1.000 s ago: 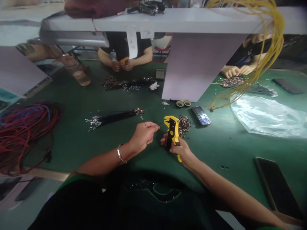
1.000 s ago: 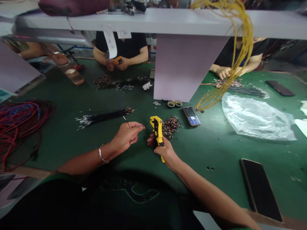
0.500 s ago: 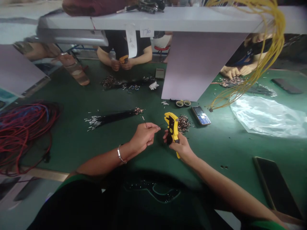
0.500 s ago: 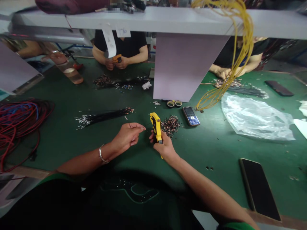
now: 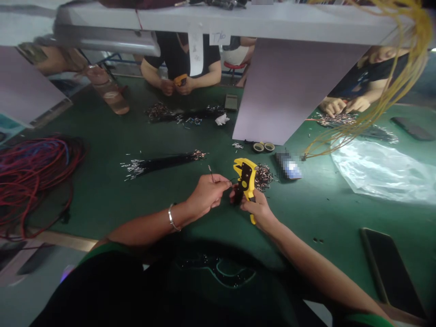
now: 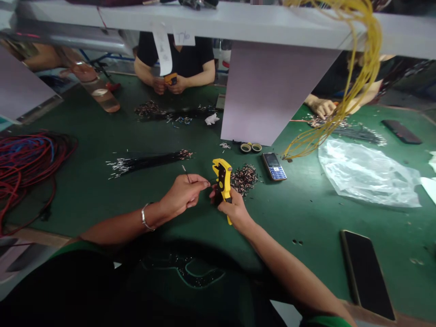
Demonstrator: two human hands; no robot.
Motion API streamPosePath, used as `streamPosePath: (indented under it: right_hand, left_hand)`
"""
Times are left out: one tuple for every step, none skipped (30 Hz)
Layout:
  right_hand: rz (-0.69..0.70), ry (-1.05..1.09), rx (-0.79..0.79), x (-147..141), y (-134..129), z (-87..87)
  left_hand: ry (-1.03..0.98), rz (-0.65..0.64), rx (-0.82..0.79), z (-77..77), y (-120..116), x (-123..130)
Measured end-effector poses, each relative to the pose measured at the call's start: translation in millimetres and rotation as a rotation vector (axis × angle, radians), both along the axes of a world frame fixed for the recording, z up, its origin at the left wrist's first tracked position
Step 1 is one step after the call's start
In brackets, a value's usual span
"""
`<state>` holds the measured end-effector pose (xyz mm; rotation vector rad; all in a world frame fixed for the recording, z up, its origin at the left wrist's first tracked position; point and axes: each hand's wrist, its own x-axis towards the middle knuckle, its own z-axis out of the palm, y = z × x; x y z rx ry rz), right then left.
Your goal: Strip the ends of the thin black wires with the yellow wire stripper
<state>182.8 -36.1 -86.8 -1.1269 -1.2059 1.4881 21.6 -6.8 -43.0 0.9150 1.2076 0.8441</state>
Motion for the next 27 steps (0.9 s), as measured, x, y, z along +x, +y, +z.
streamPosePath:
  right_hand:
    - [0.004, -0.031, 0.015, 1, 0, -0.3]
    - [0.004, -0.063, 0.034, 1, 1, -0.3]
    - [0.004, -0.096, 0.057, 1, 1, 0.1]
    - [0.004, -0.129, 0.081, 2, 1, 0.8]
    - [0.007, -0.162, 0.104, 2, 1, 1.8]
    - [0.008, -0.192, 0.128, 3, 1, 2.8]
    - [0.005, -0.219, 0.153, 3, 1, 3.5]
    - [-0.004, -0.241, 0.174, 4, 1, 3.9]
    - [-0.018, -0.257, 0.193, 4, 1, 3.7]
    - [-0.035, -0.271, 0.209, 5, 0, 3.2]
    - [-0.048, -0.286, 0.221, 5, 0, 2.3]
    - [-0.055, -0.306, 0.231, 6, -1, 1.3]
    - [-0.053, -0.333, 0.242, 6, -1, 0.3]
    - [-0.046, -0.366, 0.257, 6, -2, -0.6]
    - [-0.039, -0.400, 0.277, 6, -2, -1.4]
    - [-0.033, -0.434, 0.302, 6, -3, -2.3]
    - [-0.030, -0.469, 0.331, 6, -3, -3.3]
    - [-0.033, -0.507, 0.363, 6, -3, -4.6]
    - [-0.041, -0.548, 0.398, 5, -3, -6.0]
    - [-0.055, -0.592, 0.435, 5, -3, -7.6]
    - [-0.071, -0.635, 0.473, 5, -2, -9.2]
    - [-0.086, -0.677, 0.511, 5, -2, -10.5]
    - [-0.098, -0.716, 0.547, 5, -2, -11.6]
    - [-0.105, -0.750, 0.580, 5, -2, -12.1]
    - [-0.109, -0.780, 0.608, 5, -2, -12.2]
    - [-0.111, -0.807, 0.632, 6, -2, -11.8]
    - [-0.113, -0.832, 0.650, 6, -2, -11.2]
  left_hand:
    - [-0.001, -0.004, 0.002, -0.5, 0, 0]
    - [0.000, -0.005, 0.005, -0.9, -1, 0]
    - [0.001, -0.008, 0.011, -1.3, -1, 0]
    - [0.003, -0.012, 0.015, -1.8, -1, 0]
    - [0.002, -0.017, 0.019, -2.2, -1, 0]
    - [0.001, -0.022, 0.019, -2.6, -1, -1]
    - [0.000, -0.024, 0.017, -3.0, -1, -1]
    - [0.000, -0.022, 0.013, -3.3, 0, -1]
    - [0.001, -0.018, 0.008, -3.5, 0, -1]
    - [0.002, -0.013, 0.006, -3.8, 1, -2]
    - [0.003, -0.009, 0.007, -4.0, 1, -2]
    - [0.003, -0.007, 0.010, -4.1, 1, -2]
    - [0.002, -0.008, 0.014, -4.2, 1, -1]
    - [0.000, -0.010, 0.017, -4.1, 1, -1]
    - [-0.004, -0.013, 0.017, -3.7, 0, -1]
    - [-0.009, -0.013, 0.014, -3.0, 0, -1]
    - [-0.017, -0.016, 0.008, -2.1, -1, 0]
    - [-0.024, -0.019, 0.001, -0.8, -2, 0]
    - [-0.025, -0.023, -0.005, 0.7, -3, 1]
    - [-0.022, -0.031, -0.010, 2.3, -4, 2]
    - [-0.016, -0.044, -0.011, 3.9, -4, 2]
    - [-0.009, -0.062, -0.011, 5.4, -5, 2]
    - [-0.003, -0.082, -0.009, 6.6, -5, 2]
    - [0.002, -0.099, -0.007, 7.5, -6, 2]
    - [0.005, -0.115, -0.006, 7.9, -6, 2]
    - [0.008, -0.126, -0.004, 7.8, -6, 2]
    - [0.013, -0.131, -0.003, 7.3, -6, 2]
